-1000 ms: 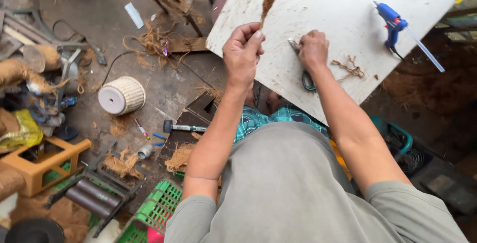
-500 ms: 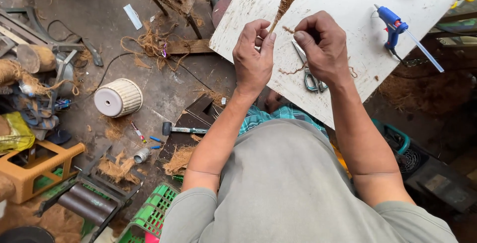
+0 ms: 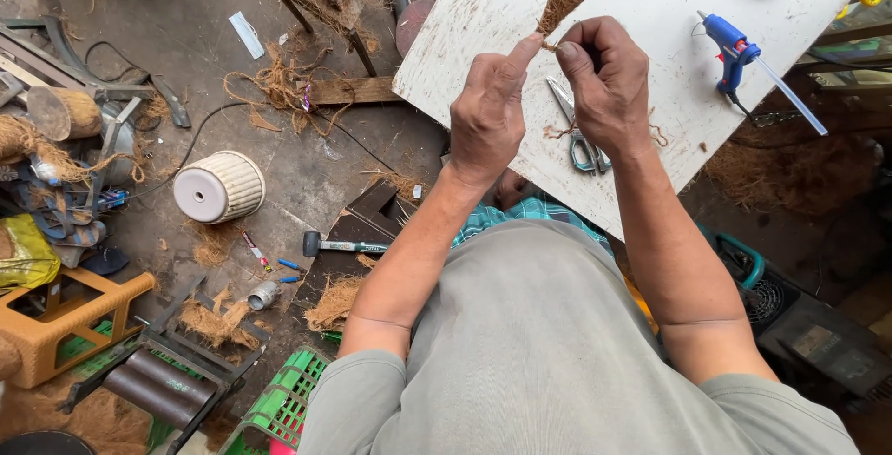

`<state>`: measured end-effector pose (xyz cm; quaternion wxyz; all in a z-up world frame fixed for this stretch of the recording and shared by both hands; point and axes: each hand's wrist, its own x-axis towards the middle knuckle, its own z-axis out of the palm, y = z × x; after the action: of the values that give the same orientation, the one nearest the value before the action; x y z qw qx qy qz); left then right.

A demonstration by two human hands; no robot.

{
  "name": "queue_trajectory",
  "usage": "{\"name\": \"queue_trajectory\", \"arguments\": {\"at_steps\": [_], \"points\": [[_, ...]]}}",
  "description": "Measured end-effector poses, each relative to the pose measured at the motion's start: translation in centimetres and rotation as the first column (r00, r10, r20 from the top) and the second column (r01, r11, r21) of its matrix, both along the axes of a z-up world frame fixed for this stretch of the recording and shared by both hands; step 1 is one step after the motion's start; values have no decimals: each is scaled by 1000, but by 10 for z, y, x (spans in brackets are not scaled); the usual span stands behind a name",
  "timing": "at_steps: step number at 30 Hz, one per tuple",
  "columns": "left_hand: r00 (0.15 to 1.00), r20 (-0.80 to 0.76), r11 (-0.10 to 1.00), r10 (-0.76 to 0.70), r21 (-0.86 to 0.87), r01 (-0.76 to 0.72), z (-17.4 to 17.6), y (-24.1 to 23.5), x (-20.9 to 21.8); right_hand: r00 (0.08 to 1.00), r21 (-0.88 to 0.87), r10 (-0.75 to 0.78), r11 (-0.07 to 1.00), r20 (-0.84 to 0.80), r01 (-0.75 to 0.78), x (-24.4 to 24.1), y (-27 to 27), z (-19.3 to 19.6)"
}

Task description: The person wraps sisal fiber around a broom handle using a hot glue gun. They apply glue to the handle, wrap the fiber, trim excess with scissors, and repeat the process to cover the handle.

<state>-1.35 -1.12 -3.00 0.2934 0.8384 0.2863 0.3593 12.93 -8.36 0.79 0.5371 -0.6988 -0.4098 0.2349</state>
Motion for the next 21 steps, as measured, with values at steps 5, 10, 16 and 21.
{"name": "queue_trajectory", "arguments": {"at_steps": [5, 10, 16, 21], "points": [[1000, 12, 999, -22, 42, 21, 4, 1, -1, 999, 18, 20, 1000, -35, -19, -2, 3, 3], [999, -35, 997, -18, 79, 21, -1, 0, -2, 996, 35, 35, 999, -85, -32, -2, 4, 1], [999, 52, 999, 3, -51, 0, 9, -3, -1, 999, -16, 31, 999, -9, -31, -2, 2, 3], [991, 132, 888, -12, -455, 71, 29, -4, -2, 990, -9, 84, 996, -115, -86, -2, 0, 9]]}}
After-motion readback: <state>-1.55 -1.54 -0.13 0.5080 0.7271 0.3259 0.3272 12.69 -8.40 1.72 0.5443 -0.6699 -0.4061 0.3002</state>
